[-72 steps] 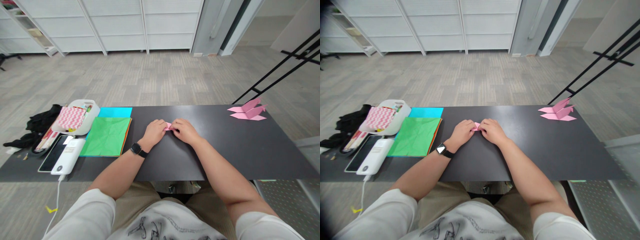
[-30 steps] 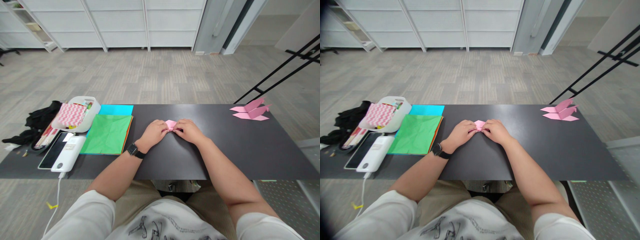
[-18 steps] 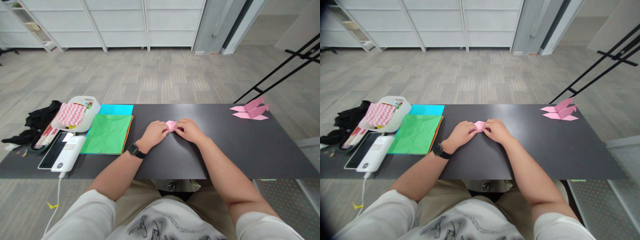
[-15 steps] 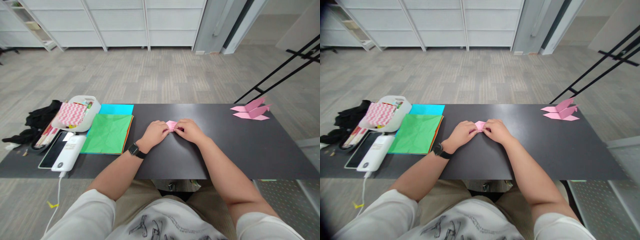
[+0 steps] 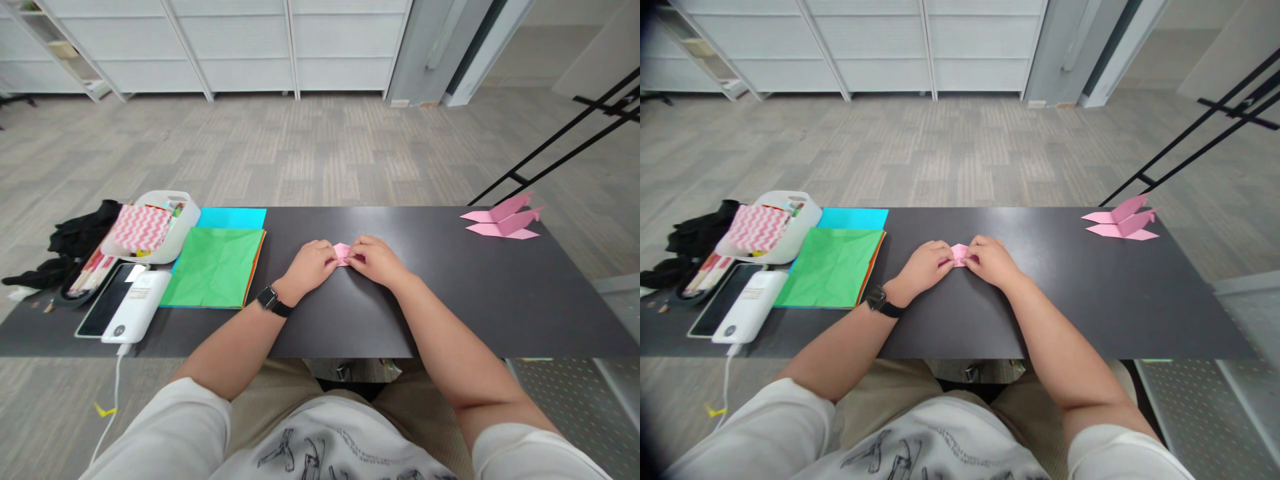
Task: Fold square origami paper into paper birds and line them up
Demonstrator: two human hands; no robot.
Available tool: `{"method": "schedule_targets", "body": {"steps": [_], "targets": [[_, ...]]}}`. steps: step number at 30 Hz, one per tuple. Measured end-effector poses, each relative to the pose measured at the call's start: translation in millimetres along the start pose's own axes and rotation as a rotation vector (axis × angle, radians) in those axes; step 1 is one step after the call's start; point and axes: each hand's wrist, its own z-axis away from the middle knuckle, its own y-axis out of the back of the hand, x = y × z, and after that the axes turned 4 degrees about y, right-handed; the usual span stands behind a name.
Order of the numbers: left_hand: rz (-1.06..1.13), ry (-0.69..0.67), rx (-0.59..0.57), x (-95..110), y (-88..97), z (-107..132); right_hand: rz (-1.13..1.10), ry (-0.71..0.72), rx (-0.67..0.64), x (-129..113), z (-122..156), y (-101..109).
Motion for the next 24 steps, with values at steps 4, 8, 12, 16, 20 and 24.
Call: {"method": "schedule_targets", "body": {"steps": [4, 8, 12, 16, 20, 24], "targets": [[0.017, 0.011, 0.005, 0.3, -0.3, -0.6, 0.011, -0.024, 0.004, -0.8, -0.6, -2.2], [0.028, 0.014, 0.01, 0.2, -1.4, -1.7, 0.025, -0.047, -0.007, -1.6, -1.3, -3.0], [0.029, 0.016, 0.015, -0.6, -3.5, -2.9, 0.028, -0.057, -0.019, -1.6, -2.3, -3.9], [0.025, 0.025, 0.006, -0.1, -3.9, -3.3, 0.039, -0.066, -0.03, -1.1, -2.7, -5.0], [0.031, 0.029, 0.005, 1.1, -3.1, -3.1, 0.041, -0.073, -0.037, -0.8, -2.9, -5.6], [0.045, 0.036, 0.011, 0.6, -3.3, -2.0, 0.046, -0.082, -0.042, -1.5, -3.3, -5.3]]}}
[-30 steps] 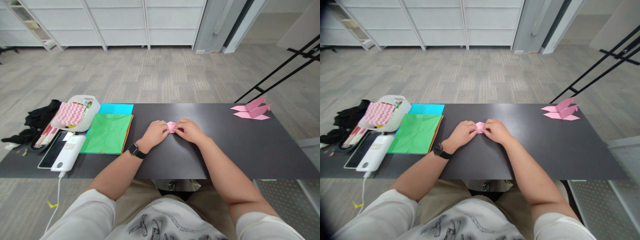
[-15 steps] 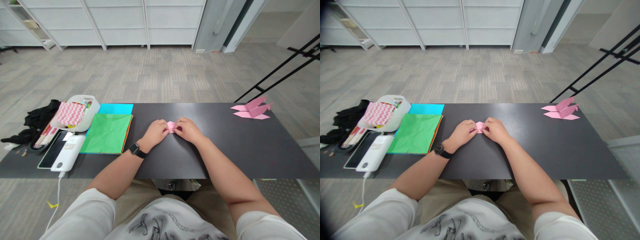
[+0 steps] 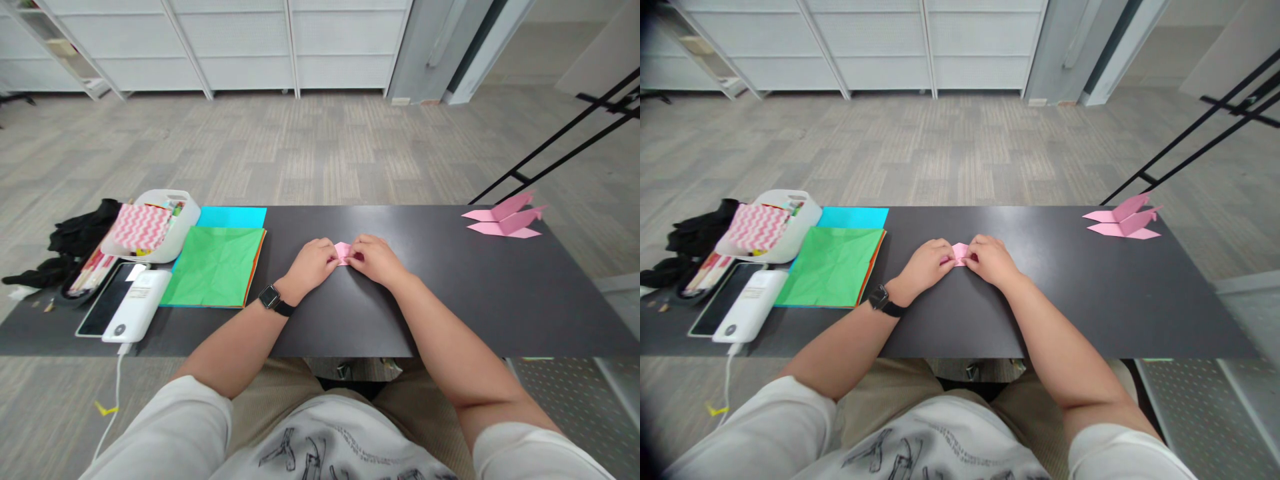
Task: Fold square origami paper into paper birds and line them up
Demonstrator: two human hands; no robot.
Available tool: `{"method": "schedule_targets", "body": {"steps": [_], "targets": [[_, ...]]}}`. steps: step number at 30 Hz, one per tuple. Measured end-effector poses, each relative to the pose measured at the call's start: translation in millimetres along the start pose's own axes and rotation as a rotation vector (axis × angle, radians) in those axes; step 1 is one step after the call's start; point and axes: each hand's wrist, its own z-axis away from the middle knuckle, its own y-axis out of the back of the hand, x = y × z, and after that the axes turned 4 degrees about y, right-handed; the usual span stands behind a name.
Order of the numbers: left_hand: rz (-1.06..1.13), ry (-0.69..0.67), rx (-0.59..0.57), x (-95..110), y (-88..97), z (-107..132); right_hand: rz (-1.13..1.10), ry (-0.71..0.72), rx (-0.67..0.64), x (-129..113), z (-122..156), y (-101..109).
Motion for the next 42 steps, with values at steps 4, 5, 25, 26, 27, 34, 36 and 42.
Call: {"method": "schedule_targets", "body": {"steps": [4, 5, 25, 26, 27, 34, 36, 42], "targets": [[-0.009, -0.017, 0.023, -2, -0.2, 2, 0.01, 0.002, -0.001, -1, 0, 1], [-0.013, -0.029, 0.024, -2, -0.2, 2, 0.012, 0.001, -0.002, -1, 0, 1], [-0.065, -0.132, -0.021, -6, -1.9, 2, 0.061, -0.013, 0.128, 18, 1, -4], [-0.071, -0.13, -0.02, -6, -1.9, 3, 0.063, -0.019, 0.135, 18, 1, -4], [-0.078, -0.129, -0.02, -6, -1.7, 3, 0.065, -0.028, 0.137, 18, 2, -4], [-0.097, -0.128, -0.025, -5, 0.0, 4, 0.073, -0.07, 0.113, 17, 4, -9], [-0.096, -0.125, -0.031, -4, 0.7, 4, 0.09, -0.1, 0.09, 20, 4, -10], [-0.081, -0.115, -0.055, -4, 1.6, 4, 0.139, -0.281, 0.021, 45, 8, -3]]}}
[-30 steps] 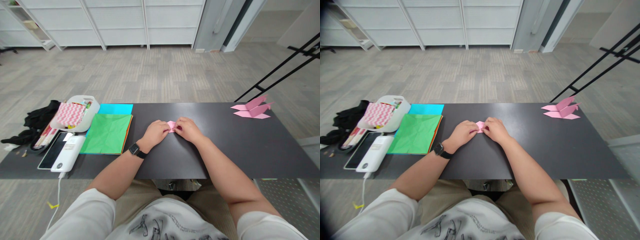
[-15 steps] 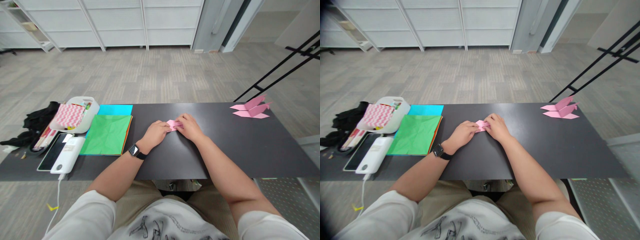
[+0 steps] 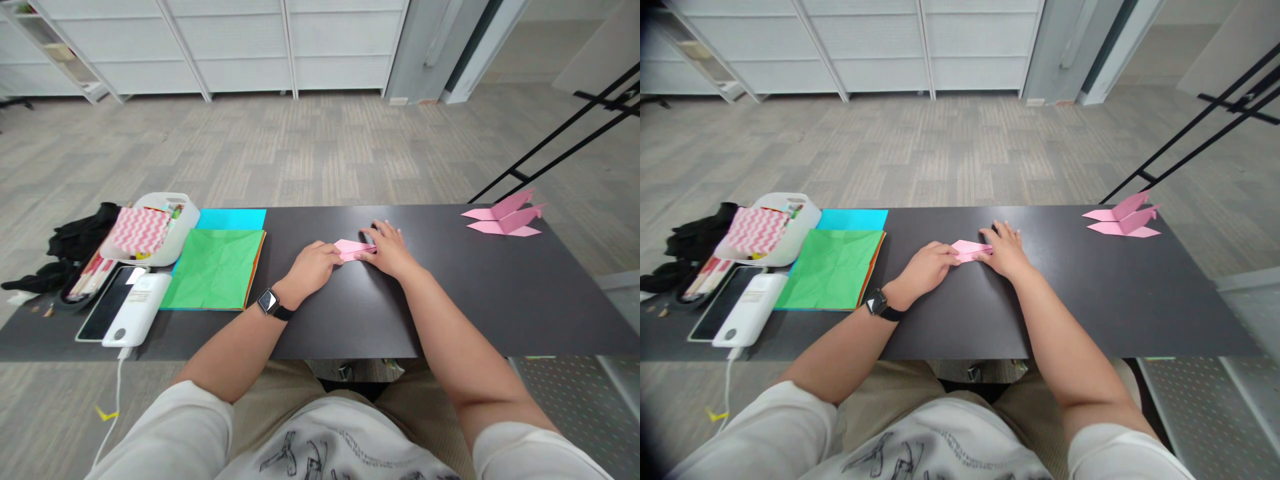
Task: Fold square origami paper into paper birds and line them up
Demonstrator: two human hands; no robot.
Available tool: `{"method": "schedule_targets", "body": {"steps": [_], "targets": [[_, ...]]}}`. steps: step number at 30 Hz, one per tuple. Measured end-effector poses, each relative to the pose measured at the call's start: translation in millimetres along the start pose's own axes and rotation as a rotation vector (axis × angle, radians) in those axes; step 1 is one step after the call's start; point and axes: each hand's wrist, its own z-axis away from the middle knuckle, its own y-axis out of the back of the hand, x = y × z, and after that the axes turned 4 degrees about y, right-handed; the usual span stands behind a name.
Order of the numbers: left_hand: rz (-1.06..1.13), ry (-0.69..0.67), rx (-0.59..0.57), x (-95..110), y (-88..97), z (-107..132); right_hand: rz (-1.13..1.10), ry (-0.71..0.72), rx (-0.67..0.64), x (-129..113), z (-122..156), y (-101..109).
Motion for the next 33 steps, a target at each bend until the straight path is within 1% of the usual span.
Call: {"method": "schedule_targets", "body": {"steps": [4, 7, 10, 13, 17, 21, 27, 30, 33], "targets": [[0.009, 0.008, 0.0, 1, 0.6, 0, -0.005, -0.056, -0.027, 15, -1, 7], [0.006, 0.007, -0.005, 1, 0.8, 0, -0.002, -0.057, -0.046, 17, -1, 11], [0.002, -0.004, -0.003, 1, 0.7, 1, -0.014, -0.048, -0.04, 14, -2, 15], [-0.009, -0.015, -0.016, 3, 2.0, 2, -0.056, -0.018, 0.006, 8, -4, 16], [-0.038, -0.007, -0.038, 10, 6.0, 4, -0.089, 0.093, 0.034, -6, -3, 8], [-0.06, 0.011, -0.032, 16, 7.8, 6, -0.057, 0.098, 0.01, -17, -1, 0], [-0.064, 0.088, 0.035, 20, 9.0, 7, -0.049, 0.092, -0.029, -15, -3, -3], [-0.074, 0.11, 0.024, 21, 13.6, 9, -0.048, 0.083, -0.036, -13, -4, -2], [-0.091, 0.108, -0.011, 21, 19.2, 11, -0.054, 0.076, -0.044, -13, -4, -1]]}}
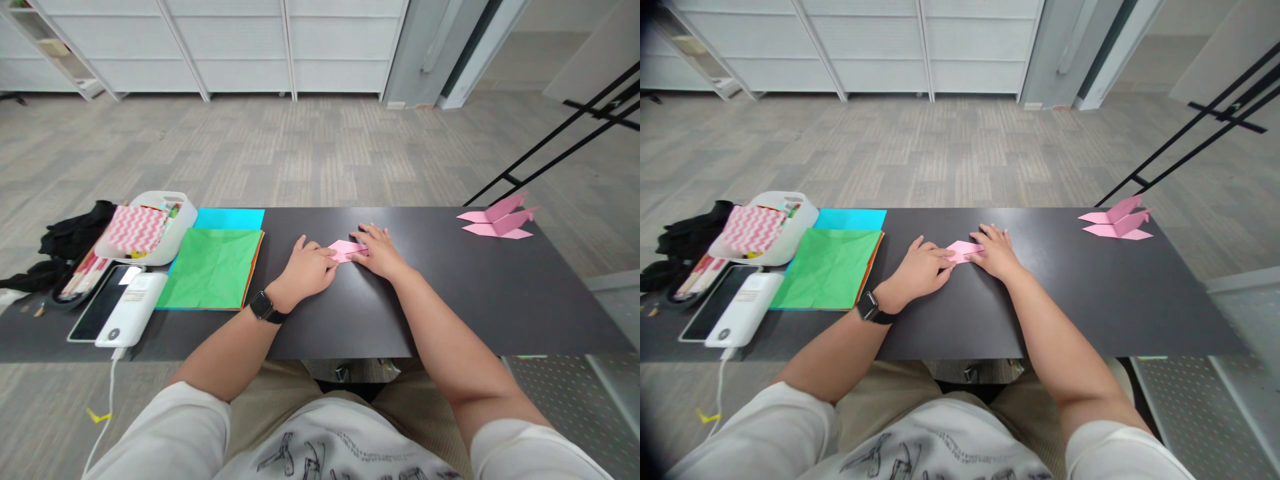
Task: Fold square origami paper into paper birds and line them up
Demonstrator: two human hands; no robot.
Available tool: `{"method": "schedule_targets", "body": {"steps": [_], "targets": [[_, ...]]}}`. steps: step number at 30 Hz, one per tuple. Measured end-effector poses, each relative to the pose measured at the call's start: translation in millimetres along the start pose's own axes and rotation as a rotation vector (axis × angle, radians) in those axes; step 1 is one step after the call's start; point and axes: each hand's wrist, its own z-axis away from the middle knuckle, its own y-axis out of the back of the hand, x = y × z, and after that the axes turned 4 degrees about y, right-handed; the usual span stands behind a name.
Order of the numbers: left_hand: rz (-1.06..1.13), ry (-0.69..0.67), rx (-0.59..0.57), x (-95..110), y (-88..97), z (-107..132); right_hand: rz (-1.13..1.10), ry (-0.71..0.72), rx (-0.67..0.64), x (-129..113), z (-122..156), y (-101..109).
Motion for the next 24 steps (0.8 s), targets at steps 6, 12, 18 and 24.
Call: {"method": "schedule_targets", "body": {"steps": [6, 12, 18, 24], "targets": [[-0.023, -0.01, -0.024, -3, 5.6, 6, -0.005, 0.016, 0.015, 1, 0, 0], [-0.037, -0.03, -0.02, -4, 7.4, 2, -0.011, 0.039, 0.114, 5, -2, -2], [-0.005, -0.087, 0.013, -2, -0.2, -1, -0.056, -0.011, 0.276, 8, -9, -3], [-0.041, -0.071, 0.013, 6, 0.1, 1, -0.07, -0.028, 0.301, 10, -10, -3]]}}
